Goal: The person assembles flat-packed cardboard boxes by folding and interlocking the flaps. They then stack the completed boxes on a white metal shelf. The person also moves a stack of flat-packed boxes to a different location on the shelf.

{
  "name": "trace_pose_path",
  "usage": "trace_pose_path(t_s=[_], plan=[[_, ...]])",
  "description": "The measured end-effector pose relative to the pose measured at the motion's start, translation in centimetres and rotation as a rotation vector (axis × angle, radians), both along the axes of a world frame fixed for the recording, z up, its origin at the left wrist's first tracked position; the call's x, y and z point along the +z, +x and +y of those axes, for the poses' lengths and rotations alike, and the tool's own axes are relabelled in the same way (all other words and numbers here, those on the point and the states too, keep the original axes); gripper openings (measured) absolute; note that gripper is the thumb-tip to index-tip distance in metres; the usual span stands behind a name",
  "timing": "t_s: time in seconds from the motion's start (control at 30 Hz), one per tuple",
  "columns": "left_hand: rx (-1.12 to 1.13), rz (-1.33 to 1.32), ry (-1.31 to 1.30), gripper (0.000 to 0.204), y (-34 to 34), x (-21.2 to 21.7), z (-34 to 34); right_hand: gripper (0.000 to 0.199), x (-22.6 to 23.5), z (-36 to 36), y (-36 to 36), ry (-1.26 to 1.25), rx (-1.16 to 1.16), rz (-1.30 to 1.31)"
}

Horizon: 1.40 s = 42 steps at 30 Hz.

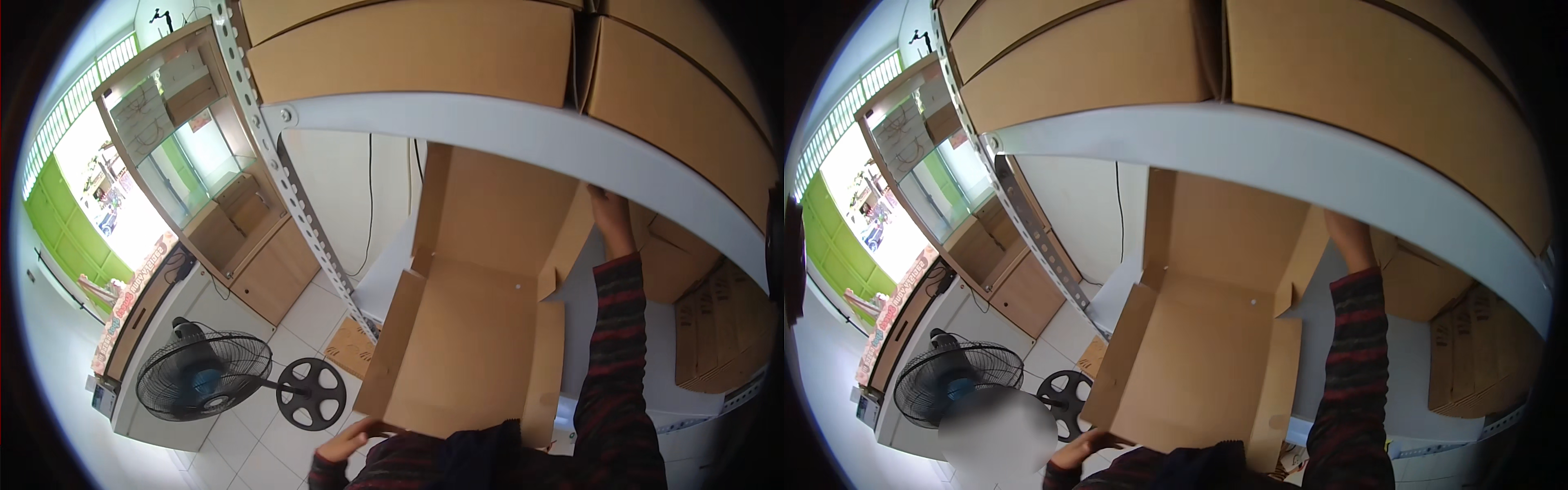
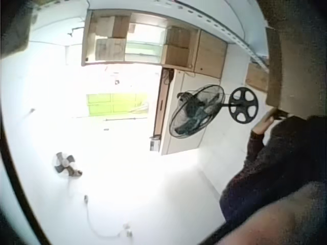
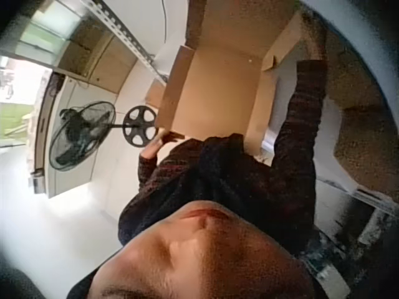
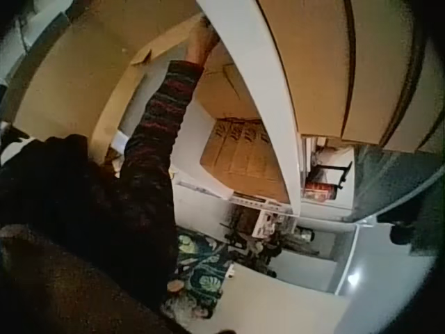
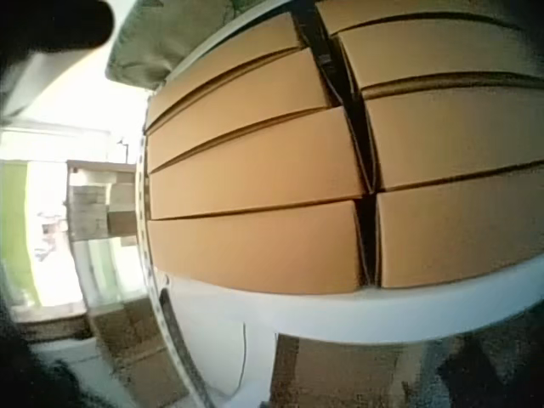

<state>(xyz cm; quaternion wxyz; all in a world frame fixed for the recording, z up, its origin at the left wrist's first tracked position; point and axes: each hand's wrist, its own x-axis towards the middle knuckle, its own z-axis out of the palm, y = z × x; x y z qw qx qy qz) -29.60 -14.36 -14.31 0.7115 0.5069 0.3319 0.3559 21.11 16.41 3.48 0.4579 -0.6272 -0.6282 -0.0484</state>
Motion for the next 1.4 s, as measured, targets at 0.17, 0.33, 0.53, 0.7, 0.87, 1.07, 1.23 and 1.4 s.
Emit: trace_pose_path(t_s=[0.17,0.33,0.53,0.7,0.87,1.07,1.23,1.4], plan=[[0.080,0.079,-0.063,0.036,5.9,4.5,4.4,0.034,2.1,-1.6,1.8,0.158,-0.094,-0.015],[0.209,-0.126,-0.106,0.052,8.2,6.4,7.9,0.028,5.1,-5.4,4.8,0.277,-0.297,-0.195],[0.280,0.091,0.225,0.072,9.0,10.2,13.7,0.024,5.8,-11.9,4.0,0.197,-0.382,-0.133],[0.302,0.056,0.278,0.072,7.3,11.6,19.7,0.028,1.6,-18.2,3.0,0.124,-0.313,-0.028],[0.249,0.374,0.626,0.076,6.5,9.7,20.6,0.033,-1.8,-22.5,-0.6,0.315,-0.305,0.245],[0.170,0.668,0.721,0.083,6.1,8.6,19.1,0.054,-4.7,-24.1,-3.5,0.317,-0.216,0.496],[0.084,0.742,0.735,0.082,6.9,9.2,18.6,0.064,-7.0,-23.3,-5.6,0.387,-0.142,0.680],[0.027,0.949,0.855,0.085,9.8,9.0,18.0,0.042,-10.4,-22.9,-4.3,0.120,-0.054,0.676]])
